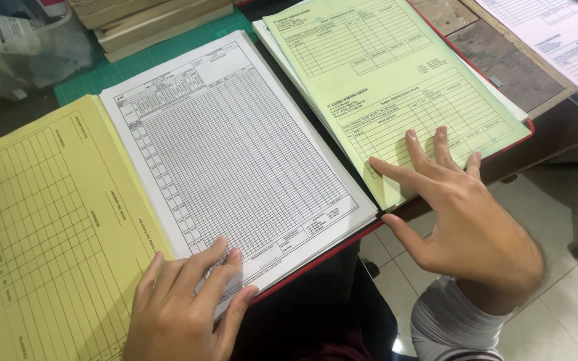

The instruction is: Sorting and reviewing various paper documents and forms within multiple folders on a desk.

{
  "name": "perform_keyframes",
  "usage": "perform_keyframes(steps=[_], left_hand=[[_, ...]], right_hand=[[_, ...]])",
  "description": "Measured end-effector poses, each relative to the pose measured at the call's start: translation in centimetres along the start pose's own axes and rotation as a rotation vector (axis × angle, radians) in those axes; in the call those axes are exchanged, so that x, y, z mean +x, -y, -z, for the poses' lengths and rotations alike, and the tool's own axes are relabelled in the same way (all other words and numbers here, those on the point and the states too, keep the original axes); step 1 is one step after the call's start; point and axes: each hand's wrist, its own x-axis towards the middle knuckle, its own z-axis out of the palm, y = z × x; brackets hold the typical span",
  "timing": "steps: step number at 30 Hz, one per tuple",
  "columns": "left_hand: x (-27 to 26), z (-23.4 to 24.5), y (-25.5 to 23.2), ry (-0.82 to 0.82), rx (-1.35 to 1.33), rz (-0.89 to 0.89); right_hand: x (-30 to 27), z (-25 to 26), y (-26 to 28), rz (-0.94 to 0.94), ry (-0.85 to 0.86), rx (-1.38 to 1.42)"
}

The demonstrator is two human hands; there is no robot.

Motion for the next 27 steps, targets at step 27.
perform_keyframes(steps=[27], left_hand=[[0.0,0.0,0.1,0.006,-0.012,-0.005]], right_hand=[[-0.1,-1.1,-0.2,0.124,-0.511,-0.050]])
